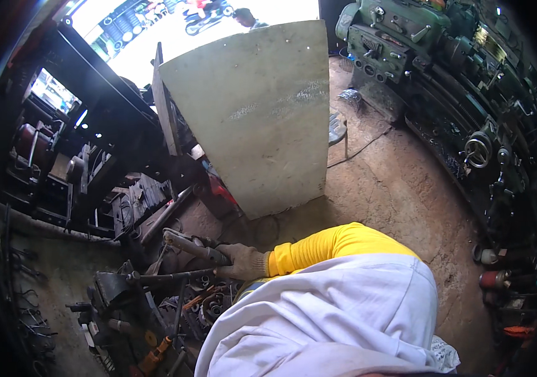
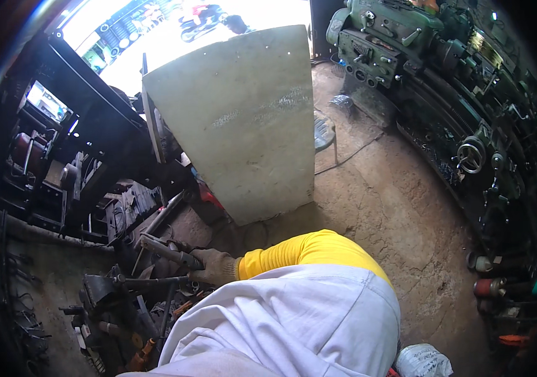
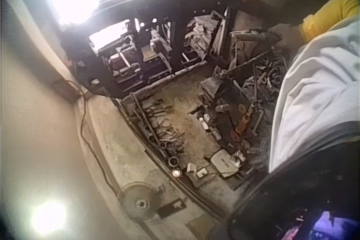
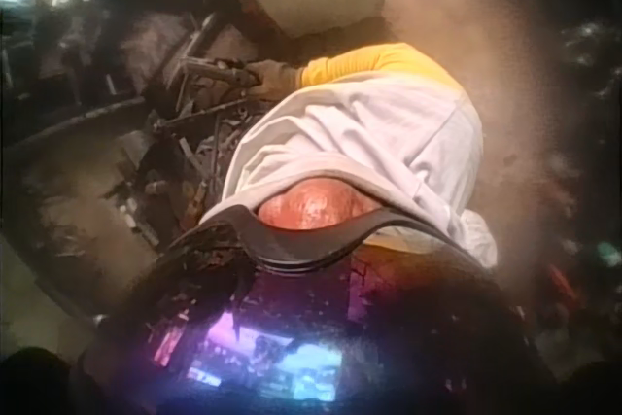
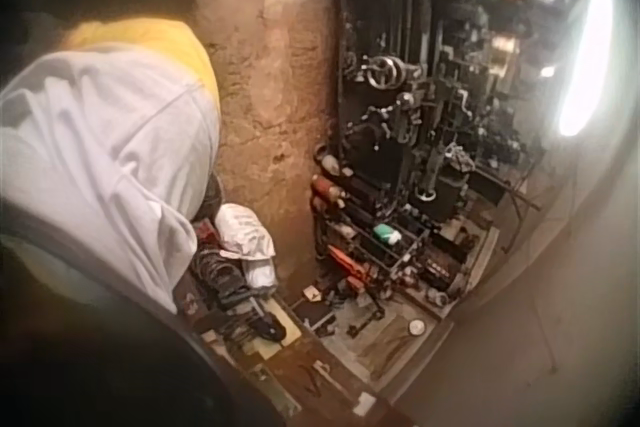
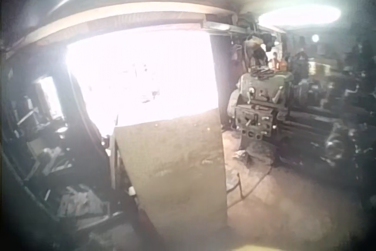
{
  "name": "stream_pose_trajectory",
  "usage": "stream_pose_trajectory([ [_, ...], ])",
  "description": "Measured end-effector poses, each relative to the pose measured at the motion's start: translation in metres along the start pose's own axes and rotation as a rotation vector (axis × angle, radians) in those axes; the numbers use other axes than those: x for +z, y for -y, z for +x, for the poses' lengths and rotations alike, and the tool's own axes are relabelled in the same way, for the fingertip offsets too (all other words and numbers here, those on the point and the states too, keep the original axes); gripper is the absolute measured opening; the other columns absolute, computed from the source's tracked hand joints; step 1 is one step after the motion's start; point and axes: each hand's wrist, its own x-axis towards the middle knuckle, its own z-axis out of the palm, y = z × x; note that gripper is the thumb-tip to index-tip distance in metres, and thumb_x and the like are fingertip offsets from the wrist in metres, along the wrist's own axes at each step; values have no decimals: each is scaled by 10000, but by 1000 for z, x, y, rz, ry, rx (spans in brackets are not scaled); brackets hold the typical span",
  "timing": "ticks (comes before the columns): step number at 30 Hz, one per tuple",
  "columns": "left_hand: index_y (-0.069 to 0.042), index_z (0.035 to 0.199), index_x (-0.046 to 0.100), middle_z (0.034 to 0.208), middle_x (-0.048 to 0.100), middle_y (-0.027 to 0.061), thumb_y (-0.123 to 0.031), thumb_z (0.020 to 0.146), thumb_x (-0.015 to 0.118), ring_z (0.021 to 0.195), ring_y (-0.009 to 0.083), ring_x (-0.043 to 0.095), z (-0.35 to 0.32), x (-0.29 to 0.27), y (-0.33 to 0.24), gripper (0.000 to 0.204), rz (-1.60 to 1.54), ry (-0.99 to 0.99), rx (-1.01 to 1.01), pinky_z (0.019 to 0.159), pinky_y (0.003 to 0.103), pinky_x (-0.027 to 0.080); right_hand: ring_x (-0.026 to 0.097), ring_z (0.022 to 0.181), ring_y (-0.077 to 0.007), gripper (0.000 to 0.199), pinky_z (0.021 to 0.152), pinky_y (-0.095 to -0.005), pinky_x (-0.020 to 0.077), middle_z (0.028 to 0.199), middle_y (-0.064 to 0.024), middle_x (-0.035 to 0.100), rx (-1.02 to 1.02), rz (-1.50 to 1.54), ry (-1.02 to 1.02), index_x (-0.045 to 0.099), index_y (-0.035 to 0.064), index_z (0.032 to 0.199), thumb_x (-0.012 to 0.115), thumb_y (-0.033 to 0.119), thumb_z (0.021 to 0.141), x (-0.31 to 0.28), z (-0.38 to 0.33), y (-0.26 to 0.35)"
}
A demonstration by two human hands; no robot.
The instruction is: The person welds a spherical metal cage by hand using a welding torch. They hold the metal rods in position and apply the torch to create joints, rotating the cage to reach different areas.
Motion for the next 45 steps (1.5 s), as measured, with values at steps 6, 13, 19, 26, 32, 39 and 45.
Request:
stream_pose_trajectory([
  [6,-64,1343,598,1106,690,197,-300,940,587,967,325,664,-23,-11,13,467,32,-60,0,834,409,521,658,819,-249,432,769,-402,525,884,-177,670,26,90,21,619,10,1095,750,344,855,4,-1,6],
  [13,-66,1337,604,1089,697,197,-293,940,585,954,325,668,-79,-30,61,457,48,-174,-26,825,408,524,632,747,-150,377,667,-333,535,857,-53,677,-242,188,-28,605,28,1142,743,286,904,51,-2,-4],
  [19,-67,1281,638,1002,701,188,-277,940,585,893,320,667,-177,-32,145,405,127,-377,27,799,404,526,616,720,-90,341,591,-252,500,875,-46,651,126,397,264,579,53,1214,698,245,959,97,-29,-27],
  [26,-11,1197,664,739,607,3,-273,956,658,561,75,542,-336,-39,106,356,-445,-686,-322,516,263,453,637,635,-128,262,516,-249,491,831,-51,651,209,340,476,536,58,1181,644,195,986,142,-85,-8],
  [32,-9,1254,653,822,621,0,-215,979,634,686,74,565,-390,-71,73,344,-287,-879,-386,619,251,468,629,661,-118,375,558,-245,504,858,-44,645,176,268,619,523,40,1305,642,209,992,170,-97,-24],
  [39,-8,1208,659,1018,736,182,-194,952,639,909,327,730,-369,-122,61,317,261,-1048,-397,800,383,565,624,731,-108,408,621,-244,507,918,-36,639,214,297,686,534,29,1320,660,228,988,189,-82,-30],
  [45,-61,1175,687,986,730,198,-221,923,673,891,356,720,-346,-144,44,299,599,-1037,-515,785,411,565,652,716,-137,343,637,-271,544,854,-49,641,193,254,809,530,24,1188,689,227,960,187,-47,-37],
])
